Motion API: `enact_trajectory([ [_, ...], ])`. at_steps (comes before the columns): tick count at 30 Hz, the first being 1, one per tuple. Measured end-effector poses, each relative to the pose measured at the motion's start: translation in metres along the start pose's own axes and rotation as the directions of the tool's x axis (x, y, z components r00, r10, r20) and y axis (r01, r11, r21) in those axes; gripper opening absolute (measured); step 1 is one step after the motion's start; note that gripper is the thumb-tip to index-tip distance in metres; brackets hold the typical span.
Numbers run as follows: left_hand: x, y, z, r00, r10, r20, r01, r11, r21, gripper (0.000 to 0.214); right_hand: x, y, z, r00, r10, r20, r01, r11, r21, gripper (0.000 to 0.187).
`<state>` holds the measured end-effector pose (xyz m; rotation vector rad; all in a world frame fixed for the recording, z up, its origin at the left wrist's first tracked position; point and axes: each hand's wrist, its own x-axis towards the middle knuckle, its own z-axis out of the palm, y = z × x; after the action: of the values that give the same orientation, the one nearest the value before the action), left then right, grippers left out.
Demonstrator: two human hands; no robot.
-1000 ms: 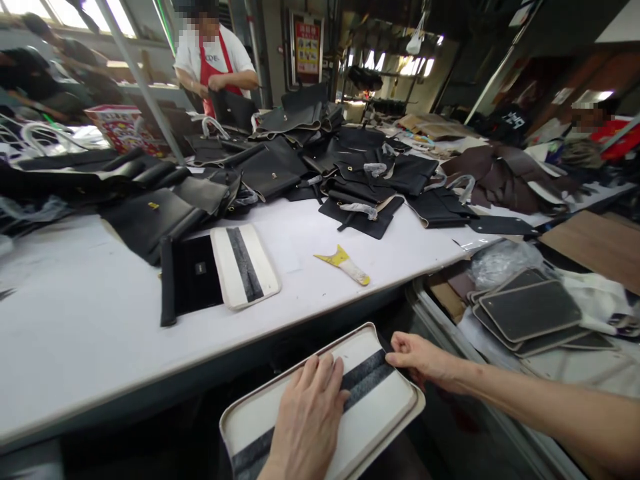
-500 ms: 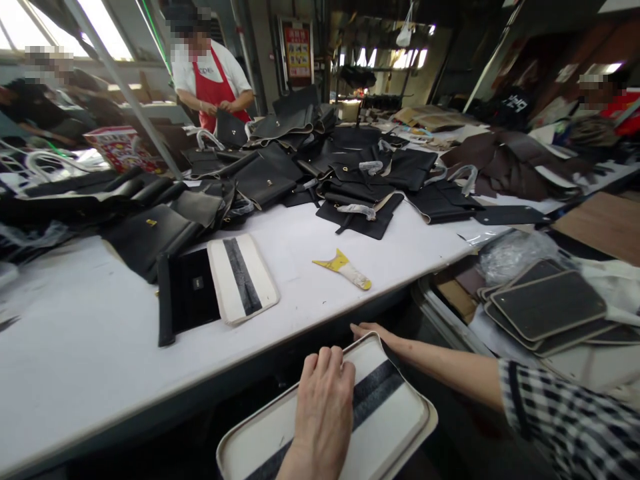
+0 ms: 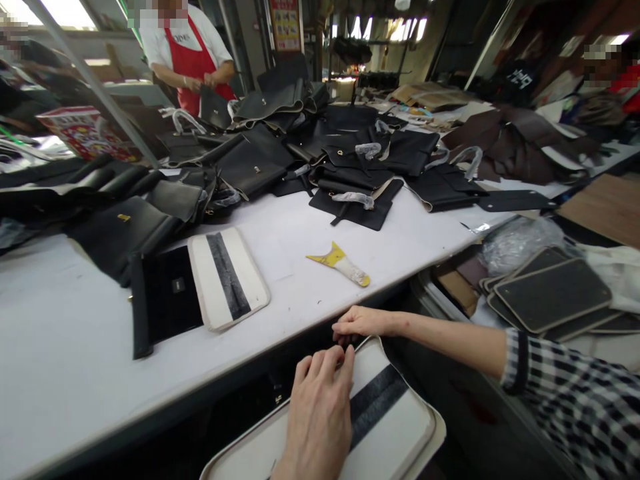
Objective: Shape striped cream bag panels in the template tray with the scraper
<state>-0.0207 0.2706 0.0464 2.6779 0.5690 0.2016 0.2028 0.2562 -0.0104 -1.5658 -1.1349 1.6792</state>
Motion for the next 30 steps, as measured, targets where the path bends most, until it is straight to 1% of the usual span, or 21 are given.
enact_trajectory([
  [3,0.001,0.001,-0.002,0.999,0.005,0.045,-0.005,1.000,-0.003,0.054,-0.001,-0.004,0.002,1.000,-0.020,0.022,0.021,0.999,-0.046,0.063],
  [6,0.001,0.002,-0.004,0.998,0.013,0.061,-0.013,1.000,-0.001,0.054,-0.004,-0.009,0.001,0.997,-0.045,0.058,0.051,0.994,-0.097,0.058],
  [11,0.002,0.002,-0.003,0.997,0.022,0.068,-0.022,1.000,0.007,0.051,-0.020,-0.017,-0.013,0.981,-0.075,0.177,0.107,0.978,-0.178,0.042],
  [13,0.002,0.002,-0.002,0.997,0.028,0.075,-0.029,1.000,0.002,0.052,-0.026,-0.019,-0.020,0.974,-0.066,0.215,0.109,0.975,-0.194,0.040],
  [16,0.002,0.001,-0.003,0.996,0.039,0.085,-0.040,0.999,0.011,0.053,-0.031,-0.021,-0.025,0.965,-0.052,0.256,0.107,0.973,-0.204,0.042],
  [21,-0.001,0.001,-0.002,0.994,0.049,0.100,-0.053,0.998,0.042,0.054,-0.035,-0.027,-0.023,0.962,-0.023,0.273,0.099,0.959,-0.265,0.045],
  [26,0.000,0.005,0.001,0.989,0.070,0.130,-0.084,0.991,0.106,0.055,-0.047,-0.032,-0.016,0.961,-0.106,0.257,0.206,0.892,-0.402,0.037],
  [28,0.001,0.008,0.000,0.986,0.078,0.147,-0.101,0.984,0.150,0.055,-0.050,-0.035,-0.016,0.963,-0.112,0.245,0.207,0.889,-0.408,0.037],
  [30,0.003,0.012,-0.003,0.984,0.082,0.156,-0.109,0.978,0.178,0.050,-0.048,-0.042,-0.017,0.962,-0.105,0.254,0.198,0.905,-0.377,0.038],
])
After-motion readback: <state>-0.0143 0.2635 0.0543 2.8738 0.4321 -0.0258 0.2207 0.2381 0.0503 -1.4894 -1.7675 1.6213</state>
